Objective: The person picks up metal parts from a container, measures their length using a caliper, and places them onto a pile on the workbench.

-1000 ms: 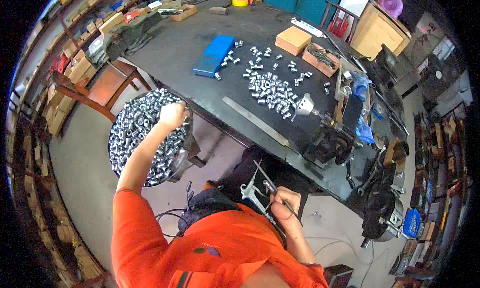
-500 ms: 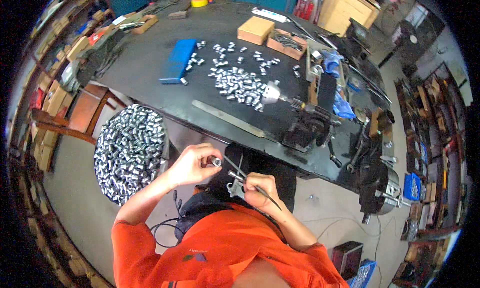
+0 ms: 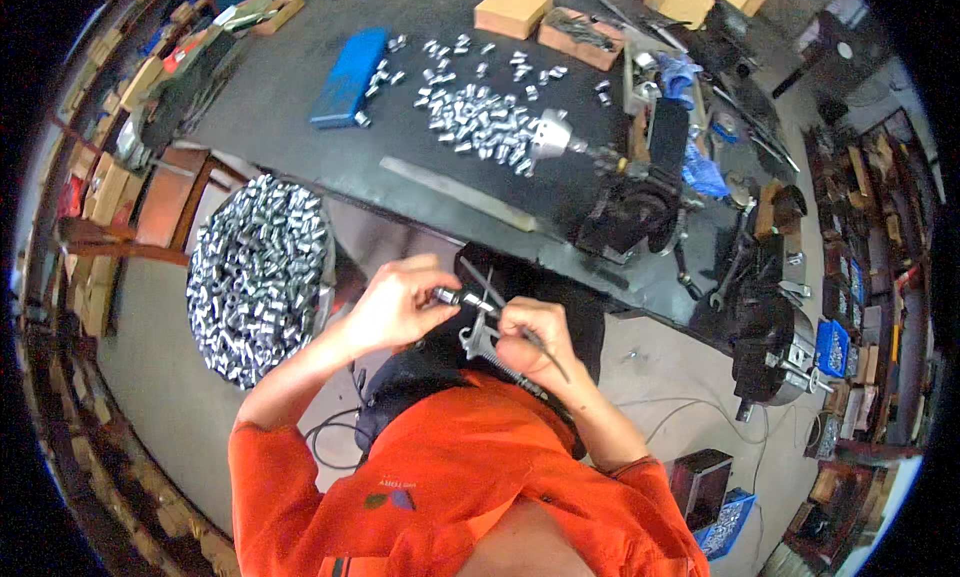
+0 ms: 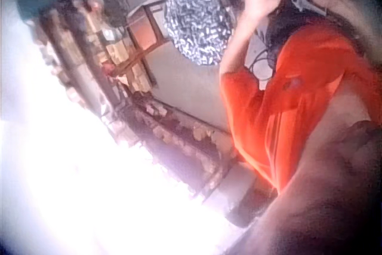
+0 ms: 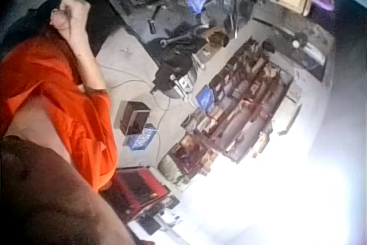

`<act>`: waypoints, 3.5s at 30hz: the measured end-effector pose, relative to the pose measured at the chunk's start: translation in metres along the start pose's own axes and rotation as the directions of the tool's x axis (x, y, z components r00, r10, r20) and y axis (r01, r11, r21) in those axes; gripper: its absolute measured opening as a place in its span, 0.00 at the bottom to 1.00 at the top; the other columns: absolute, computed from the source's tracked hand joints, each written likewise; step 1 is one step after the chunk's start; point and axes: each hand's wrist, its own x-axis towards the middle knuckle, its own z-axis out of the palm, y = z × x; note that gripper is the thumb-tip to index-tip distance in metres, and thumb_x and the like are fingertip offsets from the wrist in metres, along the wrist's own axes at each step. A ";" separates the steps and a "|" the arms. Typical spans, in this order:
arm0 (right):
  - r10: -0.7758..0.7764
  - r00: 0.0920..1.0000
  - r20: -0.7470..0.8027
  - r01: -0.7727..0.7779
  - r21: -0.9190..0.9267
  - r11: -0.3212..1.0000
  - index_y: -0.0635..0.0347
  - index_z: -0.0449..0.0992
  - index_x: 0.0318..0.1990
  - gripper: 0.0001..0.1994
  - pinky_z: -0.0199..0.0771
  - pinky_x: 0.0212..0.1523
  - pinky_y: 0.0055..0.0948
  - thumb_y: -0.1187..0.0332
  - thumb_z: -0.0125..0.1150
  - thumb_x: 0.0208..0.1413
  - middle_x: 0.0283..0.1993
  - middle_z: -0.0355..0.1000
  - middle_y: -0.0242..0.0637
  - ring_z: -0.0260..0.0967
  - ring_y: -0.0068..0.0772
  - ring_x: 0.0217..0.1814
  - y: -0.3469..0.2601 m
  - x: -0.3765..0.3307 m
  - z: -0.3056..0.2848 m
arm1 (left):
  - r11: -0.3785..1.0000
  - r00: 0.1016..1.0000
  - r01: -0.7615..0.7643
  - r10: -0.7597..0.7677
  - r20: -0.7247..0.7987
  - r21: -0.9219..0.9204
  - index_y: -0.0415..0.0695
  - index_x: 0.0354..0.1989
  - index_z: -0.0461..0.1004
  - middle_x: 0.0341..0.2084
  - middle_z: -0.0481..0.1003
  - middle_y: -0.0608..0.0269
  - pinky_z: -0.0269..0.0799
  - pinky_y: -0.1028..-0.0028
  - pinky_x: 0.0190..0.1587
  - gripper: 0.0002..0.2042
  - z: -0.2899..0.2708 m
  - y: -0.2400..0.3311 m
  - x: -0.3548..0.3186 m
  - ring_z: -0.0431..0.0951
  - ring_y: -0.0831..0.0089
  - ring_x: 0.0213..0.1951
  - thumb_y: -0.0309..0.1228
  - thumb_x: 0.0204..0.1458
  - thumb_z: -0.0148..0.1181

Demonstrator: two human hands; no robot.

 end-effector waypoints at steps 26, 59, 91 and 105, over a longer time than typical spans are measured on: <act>0.009 0.999 -0.054 -0.008 0.027 1.000 0.60 0.62 0.20 0.11 0.57 0.21 0.30 0.73 0.61 0.35 0.18 0.58 0.37 0.59 0.35 0.19 0.019 -0.019 0.005 | 0.773 0.940 0.334 -0.231 0.251 -0.539 0.35 0.39 0.72 0.22 0.73 0.65 0.70 0.79 0.26 0.08 0.016 -0.014 0.008 0.73 0.80 0.22 0.19 0.50 0.58; -0.156 0.951 -0.266 0.112 -0.174 0.978 0.60 0.57 0.14 0.10 0.52 0.17 0.28 0.75 0.54 0.33 0.16 0.56 0.35 0.57 0.32 0.16 -0.014 -0.011 -0.013 | 0.867 0.996 -0.014 0.055 -0.069 0.497 0.45 0.33 0.78 0.21 0.75 0.51 0.73 0.58 0.33 0.11 0.008 -0.072 0.111 0.77 0.53 0.29 0.34 0.40 0.60; 0.025 0.985 -0.169 -0.023 0.012 1.000 0.63 0.55 0.14 0.09 0.54 0.20 0.23 0.80 0.49 0.32 0.16 0.58 0.36 0.57 0.26 0.17 0.006 -0.024 0.007 | 0.396 0.660 0.751 -0.474 -0.583 0.529 0.38 0.31 0.76 0.33 0.77 0.43 0.75 0.59 0.43 0.17 -0.122 -0.250 -0.007 0.78 0.51 0.38 0.42 0.45 0.58; 0.056 0.980 -0.193 -0.049 0.040 0.998 0.62 0.54 0.13 0.12 0.47 0.18 0.25 0.85 0.51 0.31 0.14 0.50 0.33 0.49 0.24 0.16 0.022 -0.036 0.012 | 0.483 0.717 0.695 -0.403 -0.569 0.533 0.42 0.32 0.74 0.29 0.78 0.49 0.74 0.59 0.39 0.13 -0.120 -0.229 -0.016 0.79 0.55 0.35 0.37 0.42 0.63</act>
